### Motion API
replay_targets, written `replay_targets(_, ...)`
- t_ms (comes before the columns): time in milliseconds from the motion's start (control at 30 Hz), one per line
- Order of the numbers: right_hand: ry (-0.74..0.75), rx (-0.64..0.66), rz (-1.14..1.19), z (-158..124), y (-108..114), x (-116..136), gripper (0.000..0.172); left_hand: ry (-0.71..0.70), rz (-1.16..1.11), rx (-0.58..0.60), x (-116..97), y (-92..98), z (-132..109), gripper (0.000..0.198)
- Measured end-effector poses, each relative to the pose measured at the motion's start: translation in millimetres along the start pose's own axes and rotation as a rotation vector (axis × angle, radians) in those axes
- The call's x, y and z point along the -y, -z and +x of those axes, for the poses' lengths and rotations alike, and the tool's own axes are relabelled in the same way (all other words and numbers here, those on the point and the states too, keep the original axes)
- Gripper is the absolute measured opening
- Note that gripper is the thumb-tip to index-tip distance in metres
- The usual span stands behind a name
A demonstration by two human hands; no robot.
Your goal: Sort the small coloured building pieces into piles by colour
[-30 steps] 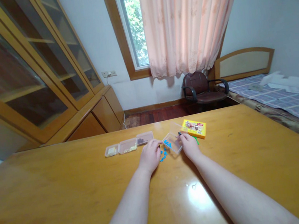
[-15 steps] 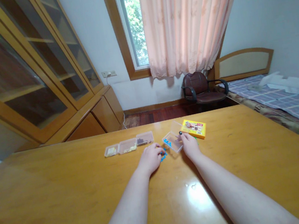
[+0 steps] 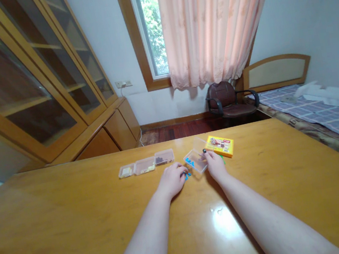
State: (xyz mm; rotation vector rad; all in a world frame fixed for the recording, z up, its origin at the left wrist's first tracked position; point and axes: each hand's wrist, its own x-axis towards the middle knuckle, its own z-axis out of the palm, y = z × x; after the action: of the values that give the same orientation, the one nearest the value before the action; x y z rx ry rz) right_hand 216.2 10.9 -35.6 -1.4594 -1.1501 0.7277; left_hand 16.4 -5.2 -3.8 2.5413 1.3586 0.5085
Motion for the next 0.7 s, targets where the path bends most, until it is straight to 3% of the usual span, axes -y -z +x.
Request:
replay_targets(467,-0.005,0.007,0.045,0.3,-1.0,-3.7,0.048,-0.025,0.052,0.042,-11.1,-7.2,5.4,0.017)
replay_targets(700,-0.027,0.013,0.041,-0.4,-1.3,-0.7,0.053,-0.055,0.007,-0.008,2.5,-3.6,2.8,0.011)
